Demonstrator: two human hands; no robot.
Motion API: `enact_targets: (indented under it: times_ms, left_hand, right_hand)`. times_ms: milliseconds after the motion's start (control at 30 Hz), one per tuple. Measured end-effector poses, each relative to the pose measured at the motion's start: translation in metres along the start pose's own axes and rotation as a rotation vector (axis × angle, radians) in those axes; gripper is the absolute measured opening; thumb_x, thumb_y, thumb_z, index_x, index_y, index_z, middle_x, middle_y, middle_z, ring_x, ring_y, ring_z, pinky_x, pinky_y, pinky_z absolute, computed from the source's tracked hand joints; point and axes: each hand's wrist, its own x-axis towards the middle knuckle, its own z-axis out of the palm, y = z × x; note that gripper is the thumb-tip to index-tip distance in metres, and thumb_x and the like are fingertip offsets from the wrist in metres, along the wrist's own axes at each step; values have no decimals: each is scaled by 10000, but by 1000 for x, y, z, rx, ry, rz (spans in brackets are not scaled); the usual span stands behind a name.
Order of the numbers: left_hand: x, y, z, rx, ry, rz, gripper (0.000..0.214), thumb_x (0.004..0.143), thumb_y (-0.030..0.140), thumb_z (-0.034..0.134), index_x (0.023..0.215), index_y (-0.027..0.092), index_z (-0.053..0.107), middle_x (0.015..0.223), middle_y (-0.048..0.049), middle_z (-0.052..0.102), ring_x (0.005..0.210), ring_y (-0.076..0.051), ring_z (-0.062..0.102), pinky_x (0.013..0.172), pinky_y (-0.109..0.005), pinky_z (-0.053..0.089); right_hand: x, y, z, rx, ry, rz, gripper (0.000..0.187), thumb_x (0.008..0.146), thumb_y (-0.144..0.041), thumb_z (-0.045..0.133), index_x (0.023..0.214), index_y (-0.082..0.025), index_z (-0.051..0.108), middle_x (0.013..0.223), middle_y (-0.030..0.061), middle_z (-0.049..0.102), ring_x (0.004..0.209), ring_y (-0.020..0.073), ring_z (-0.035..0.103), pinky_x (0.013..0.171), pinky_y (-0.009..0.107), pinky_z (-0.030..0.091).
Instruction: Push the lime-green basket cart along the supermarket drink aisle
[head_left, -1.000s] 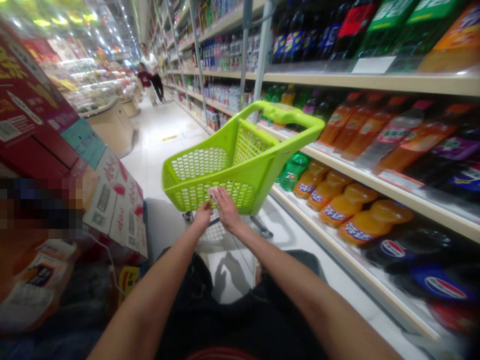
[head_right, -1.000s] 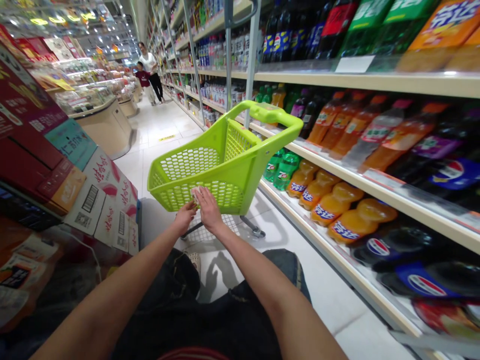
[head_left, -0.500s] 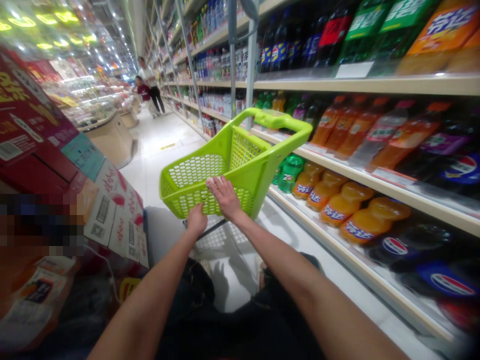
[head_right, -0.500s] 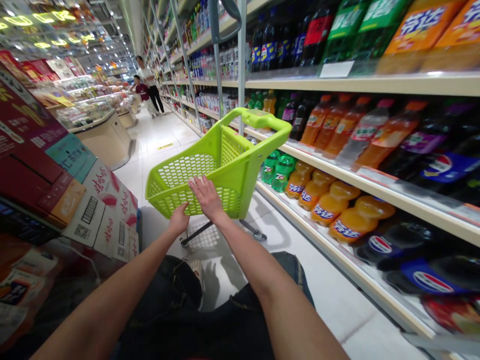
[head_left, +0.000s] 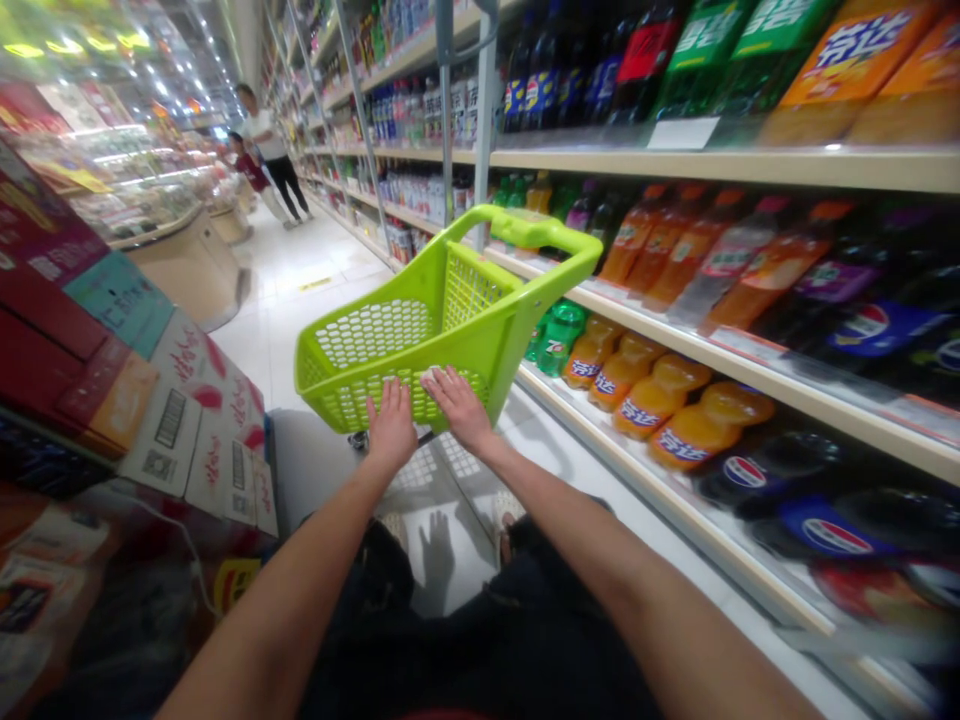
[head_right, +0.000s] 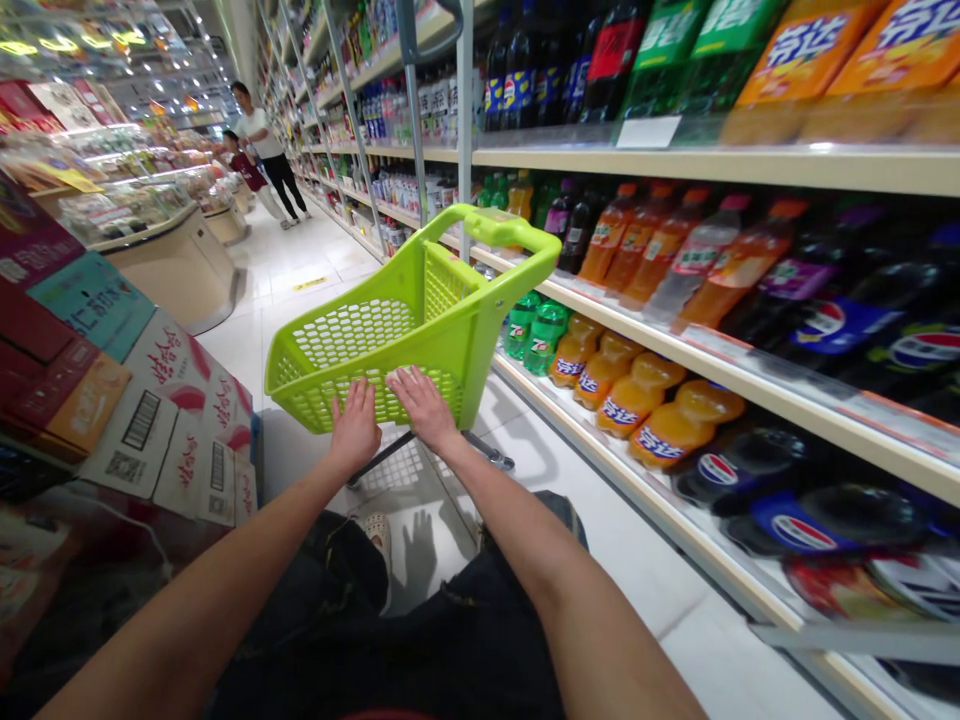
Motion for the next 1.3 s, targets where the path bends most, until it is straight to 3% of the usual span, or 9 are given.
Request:
enact_targets:
  times_ms: [100,200,467,600,800,900,1033,1133,1300]
  left_hand:
    - [5,4,-1,13,46,2,692,700,132,405,1371,74,245,1478,-96,151,1361,-230,94,1087,-503,85]
    - [8,11,-2,23,60,17,696,700,145,407,1372,72,244,1478,-94,153,1362,-229,84,1086,-505,93]
    - [4,26,2,26,9,91,705,692,120,394,1380,108,239,1476,-80,160,1361,-215,91,1085,-504,83]
    - [7,30,4,30,9,103,694,701,112,389,1379,105,241,1474,-90,168,1361,-216,95,1085,-502,67]
    - [20,44,-9,25,58,119,662,729,118,360,1378,90,234,1478,-94,154,1361,-217,90,1083,-502,72]
    - [23,54,-18,20,55,144,653,738,129,361,1378,92,236,1480,-91,146,1362,-215,84,1085,-504,60]
    - [24,64,-23,18,33,170,673,733,140,376,1386,101,217,1481,-84,137,1365,-213,66,1088,-498,52]
    - [25,67,-23,19,23,181,666,740,143,374,1387,109,219,1480,-83,141,1364,-209,70,1089,-492,53]
    - [38,71,-26,6,90,203,659,743,144,364,1384,97,218,1482,-92,131,1364,-213,68,1088,-492,53]
  right_hand:
    - [22,4,-20,-29,93,56,494,869,-68,286,1337,-200,368,1410,70,339,1354,195,116,1071,452,232]
    - [32,8,-17,-55,85,62,490,870,-68,284,1332,-204,375,1408,69,343,1352,204,127,1063,465,239]
    - [-19,22,22,-98,-32,13,456,840,-49,346,1272,-144,458,1328,104,456,1314,231,257,1023,461,314]
    - [-25,29,0,-107,42,42,505,833,-33,312,1307,-174,412,1348,95,433,1329,200,221,1032,442,302]
    - [21,39,-46,-114,172,159,542,832,-56,305,1354,-200,335,1426,82,304,1350,206,144,1061,472,224]
    - [26,46,-43,-119,82,178,524,834,-60,334,1345,-178,349,1423,100,303,1346,206,160,1057,462,233]
    - [-2,50,-20,-91,-59,163,458,845,-79,354,1288,-160,433,1372,117,393,1329,223,220,1021,470,298]
    - [-20,52,-17,-82,-73,141,466,834,-60,342,1274,-166,453,1352,112,423,1321,221,240,1008,468,322]
    - [5,67,-63,-145,215,147,529,823,-39,294,1317,-193,403,1391,81,373,1348,206,151,1054,457,253]
